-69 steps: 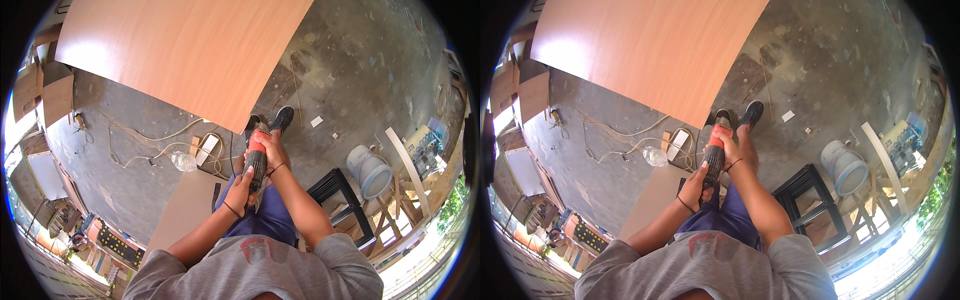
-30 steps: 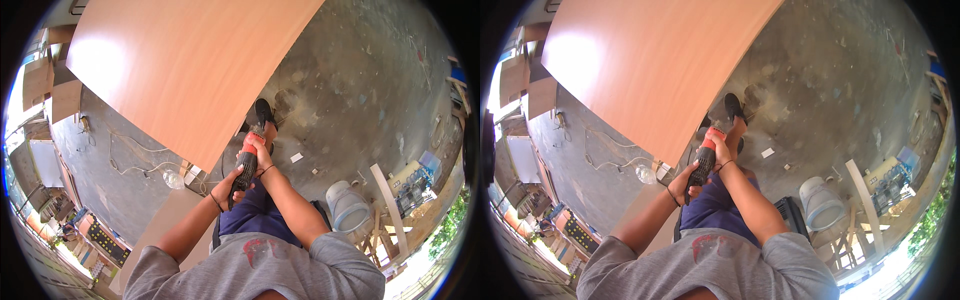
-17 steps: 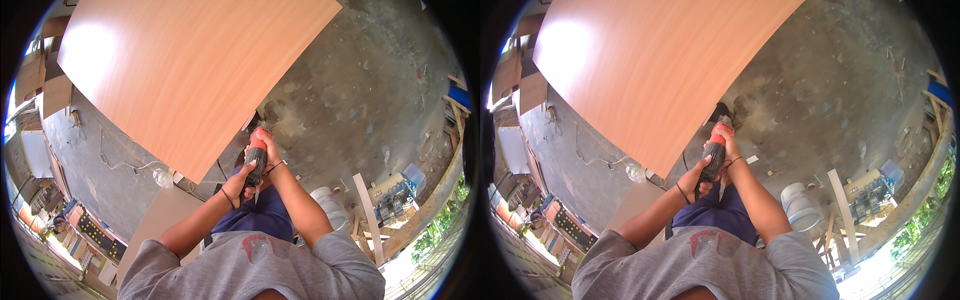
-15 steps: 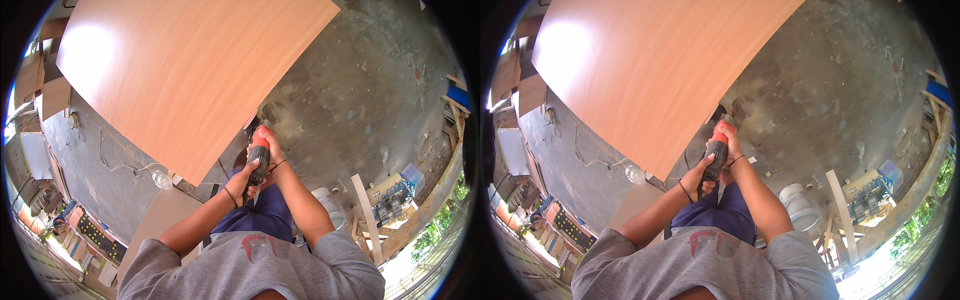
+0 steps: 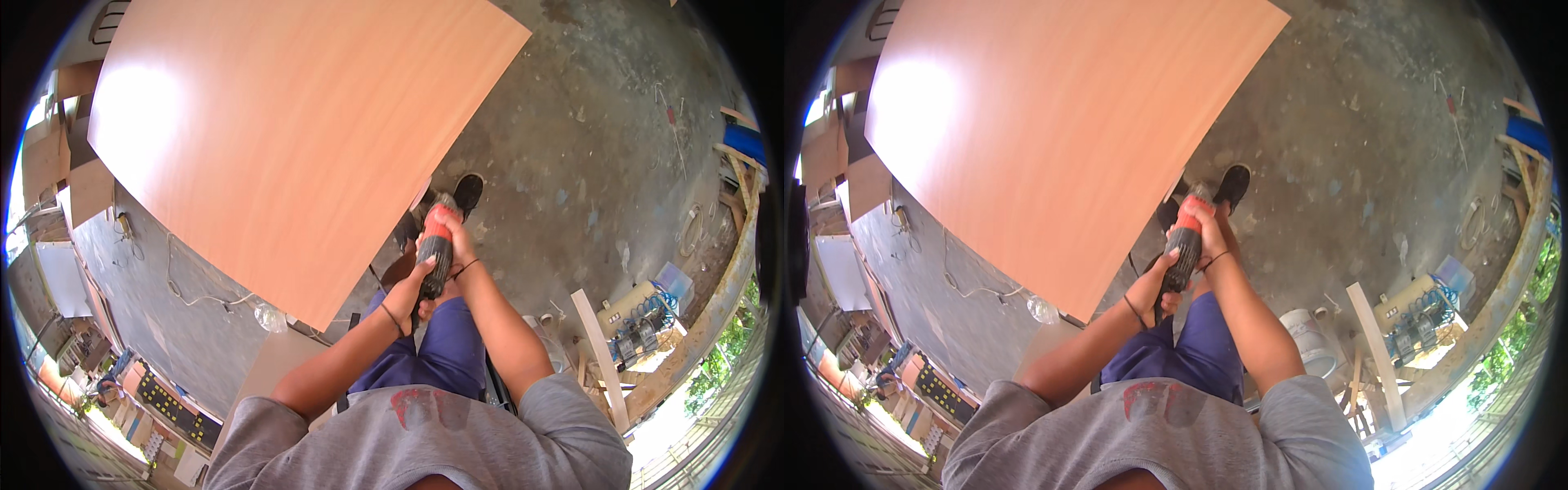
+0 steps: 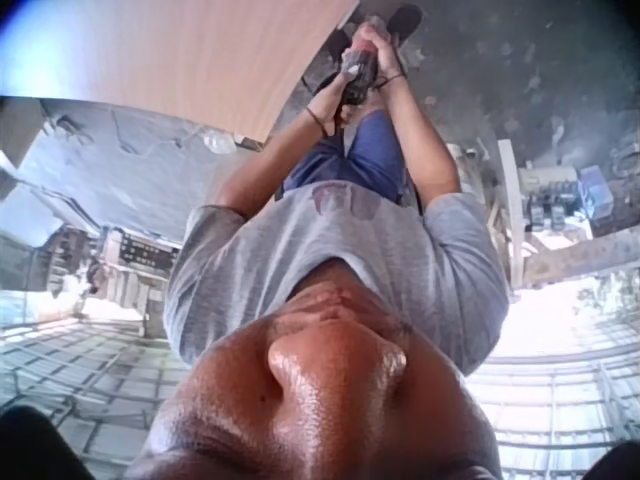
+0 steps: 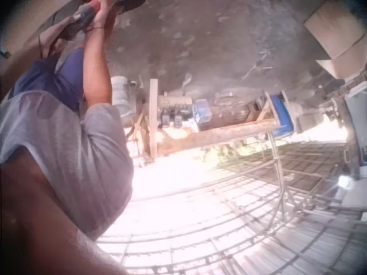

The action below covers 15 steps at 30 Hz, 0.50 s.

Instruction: The person uses a handheld power sander to smooth the edges of a large wooden panel. They then apply glue from a small bottle to the sanded edge of the panel.

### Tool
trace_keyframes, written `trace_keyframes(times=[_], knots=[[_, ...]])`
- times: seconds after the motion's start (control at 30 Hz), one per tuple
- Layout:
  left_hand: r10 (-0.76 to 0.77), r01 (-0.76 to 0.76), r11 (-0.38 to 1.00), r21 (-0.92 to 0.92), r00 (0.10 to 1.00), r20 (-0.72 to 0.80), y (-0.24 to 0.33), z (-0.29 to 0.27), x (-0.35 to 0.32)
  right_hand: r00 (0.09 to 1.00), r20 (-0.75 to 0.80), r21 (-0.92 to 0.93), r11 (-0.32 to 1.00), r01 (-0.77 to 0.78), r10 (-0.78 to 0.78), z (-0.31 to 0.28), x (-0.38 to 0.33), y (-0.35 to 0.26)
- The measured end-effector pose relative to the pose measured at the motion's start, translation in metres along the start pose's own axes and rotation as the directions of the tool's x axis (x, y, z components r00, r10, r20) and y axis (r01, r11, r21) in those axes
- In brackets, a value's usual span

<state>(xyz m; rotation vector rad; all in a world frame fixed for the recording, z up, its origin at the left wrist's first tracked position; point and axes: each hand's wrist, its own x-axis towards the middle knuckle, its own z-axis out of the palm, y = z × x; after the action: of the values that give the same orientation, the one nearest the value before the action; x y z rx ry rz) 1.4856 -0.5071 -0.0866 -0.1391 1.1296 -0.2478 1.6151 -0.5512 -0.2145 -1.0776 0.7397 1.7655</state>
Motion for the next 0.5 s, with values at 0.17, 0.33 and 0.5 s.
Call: trace_keyframes(times=[0.17, 0.33, 0.5], knots=[[0.011, -0.018, 0.995, -0.103, 0.998, -0.067, -0.011, -0.006, -0.001, 0.993, 0.030, 0.056, 0.991, -0.119, 0.117, -0.002, 0.001, 0.024], [-0.014, -0.002, 0.995, -0.102, 0.989, -0.149, -0.003, 0.014, 0.000, 0.984, 0.031, 0.076, 0.981, -0.178, 0.176, 0.000, -0.001, 0.008], [0.014, -0.031, 0.995, -0.100, 0.985, -0.173, 0.014, 0.042, 0.001, 0.981, 0.013, 0.070, 0.979, -0.193, 0.192, 0.008, -0.006, -0.025]])
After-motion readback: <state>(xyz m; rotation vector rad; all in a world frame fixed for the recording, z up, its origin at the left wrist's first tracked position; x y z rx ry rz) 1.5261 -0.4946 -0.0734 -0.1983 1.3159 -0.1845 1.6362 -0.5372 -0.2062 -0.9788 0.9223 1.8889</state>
